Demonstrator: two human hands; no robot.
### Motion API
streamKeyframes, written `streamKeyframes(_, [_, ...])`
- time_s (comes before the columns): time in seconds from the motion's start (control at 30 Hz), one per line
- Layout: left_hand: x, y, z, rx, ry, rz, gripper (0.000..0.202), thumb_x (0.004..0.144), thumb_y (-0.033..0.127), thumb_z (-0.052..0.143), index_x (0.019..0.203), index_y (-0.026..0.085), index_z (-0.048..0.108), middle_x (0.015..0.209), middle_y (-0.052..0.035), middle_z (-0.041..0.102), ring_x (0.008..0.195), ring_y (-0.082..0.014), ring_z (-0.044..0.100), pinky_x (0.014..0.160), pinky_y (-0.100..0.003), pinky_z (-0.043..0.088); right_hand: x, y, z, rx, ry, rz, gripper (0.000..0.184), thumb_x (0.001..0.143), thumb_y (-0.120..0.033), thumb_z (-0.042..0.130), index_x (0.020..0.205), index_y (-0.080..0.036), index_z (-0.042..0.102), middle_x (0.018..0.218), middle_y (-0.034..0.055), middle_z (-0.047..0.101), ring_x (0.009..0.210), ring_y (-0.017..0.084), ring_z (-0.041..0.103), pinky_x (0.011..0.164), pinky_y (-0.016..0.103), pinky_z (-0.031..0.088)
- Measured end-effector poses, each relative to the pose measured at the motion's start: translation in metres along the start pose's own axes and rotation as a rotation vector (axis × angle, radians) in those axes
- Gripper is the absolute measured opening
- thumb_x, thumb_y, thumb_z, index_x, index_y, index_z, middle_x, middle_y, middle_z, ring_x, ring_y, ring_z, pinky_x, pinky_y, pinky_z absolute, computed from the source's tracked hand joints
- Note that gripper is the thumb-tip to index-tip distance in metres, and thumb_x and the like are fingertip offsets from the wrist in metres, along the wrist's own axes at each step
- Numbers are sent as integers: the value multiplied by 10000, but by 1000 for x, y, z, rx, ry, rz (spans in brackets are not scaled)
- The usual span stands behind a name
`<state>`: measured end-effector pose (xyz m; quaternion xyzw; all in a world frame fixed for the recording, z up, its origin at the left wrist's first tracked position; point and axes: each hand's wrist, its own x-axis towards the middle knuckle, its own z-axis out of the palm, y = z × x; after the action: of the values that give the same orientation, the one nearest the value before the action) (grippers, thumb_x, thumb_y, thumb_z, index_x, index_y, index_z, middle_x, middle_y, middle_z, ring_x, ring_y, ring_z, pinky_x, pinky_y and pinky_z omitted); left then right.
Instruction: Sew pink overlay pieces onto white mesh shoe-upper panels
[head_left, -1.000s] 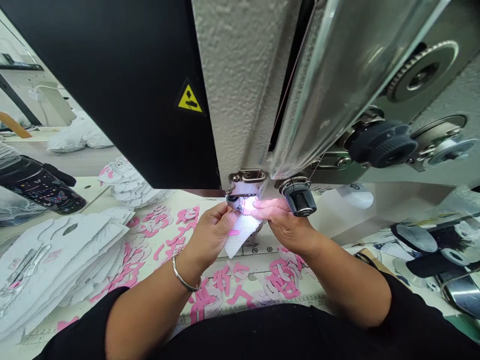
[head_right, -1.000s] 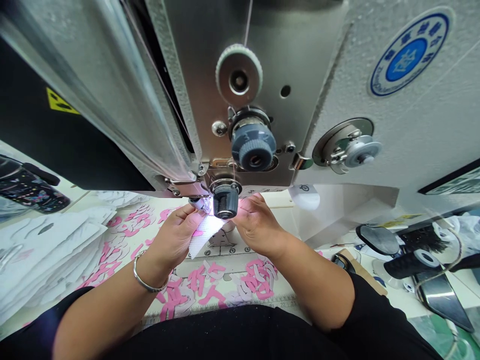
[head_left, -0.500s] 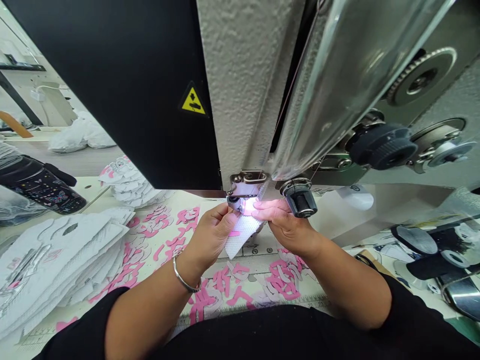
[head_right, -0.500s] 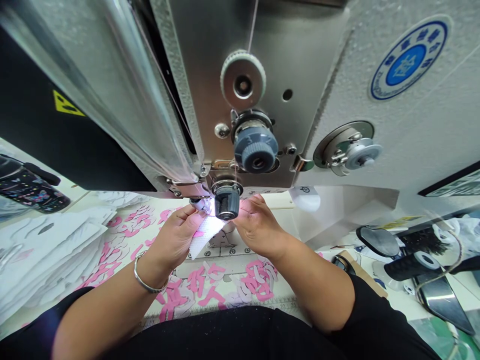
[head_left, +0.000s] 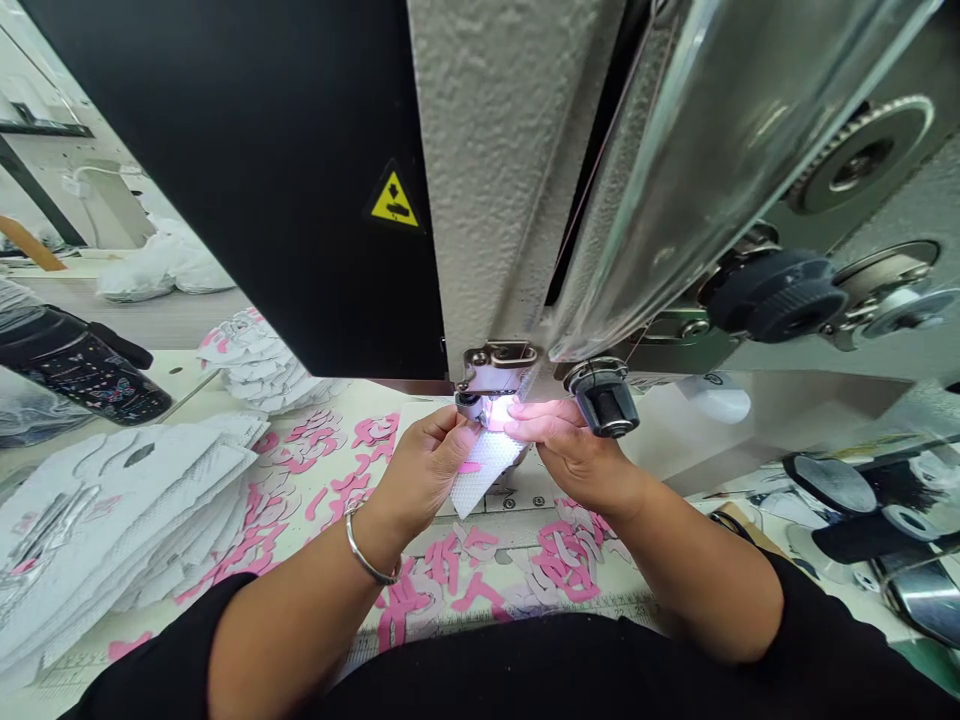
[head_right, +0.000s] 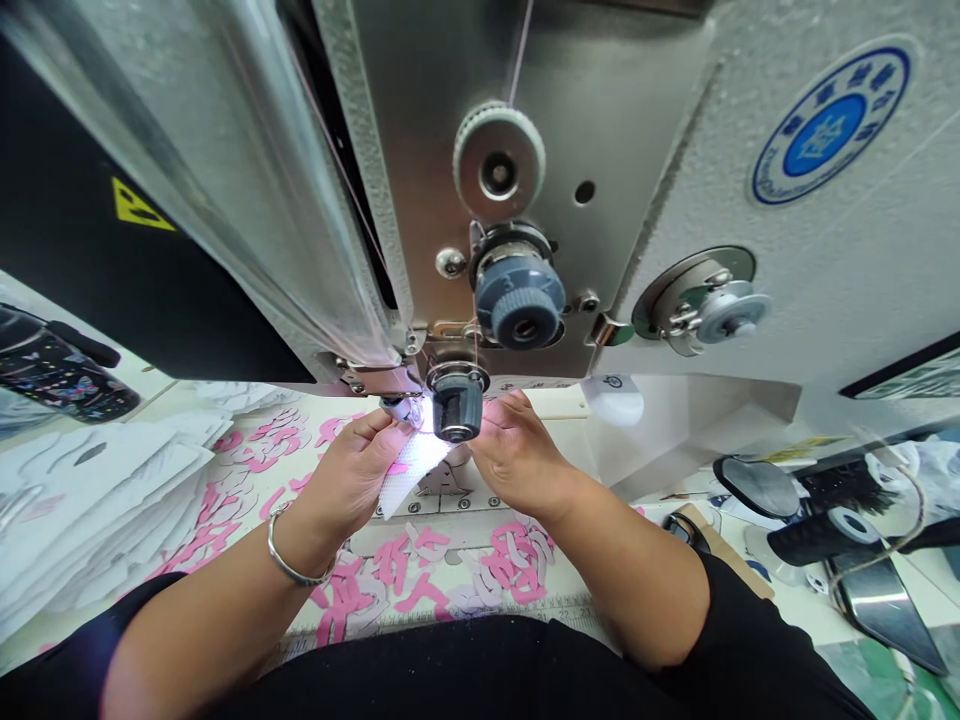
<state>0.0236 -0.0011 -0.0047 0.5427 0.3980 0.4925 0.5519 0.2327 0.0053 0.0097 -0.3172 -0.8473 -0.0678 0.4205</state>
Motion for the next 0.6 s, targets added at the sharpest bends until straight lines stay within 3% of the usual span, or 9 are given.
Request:
streamKeyframes(0.23, [-1,2,0,-9,-42,8,294,864,443,637,986,178,675,803,-30,634,677,-155,546,604,-264,404,1,0,-1,43,-31,3,314,837,-38,467,697,-239,663,807,6,671,870,172,654,825,348,521])
streamKeyframes(0.6, [0,2,1,-8,-39,10,294,865,441,639,975,171,675,799,-31,630,677,-150,536,603,-260,393,3,-1,-1,55,-14,-15,305,843,-34,467,702,-229,655,789,11,663,857,173,658,811,347,529])
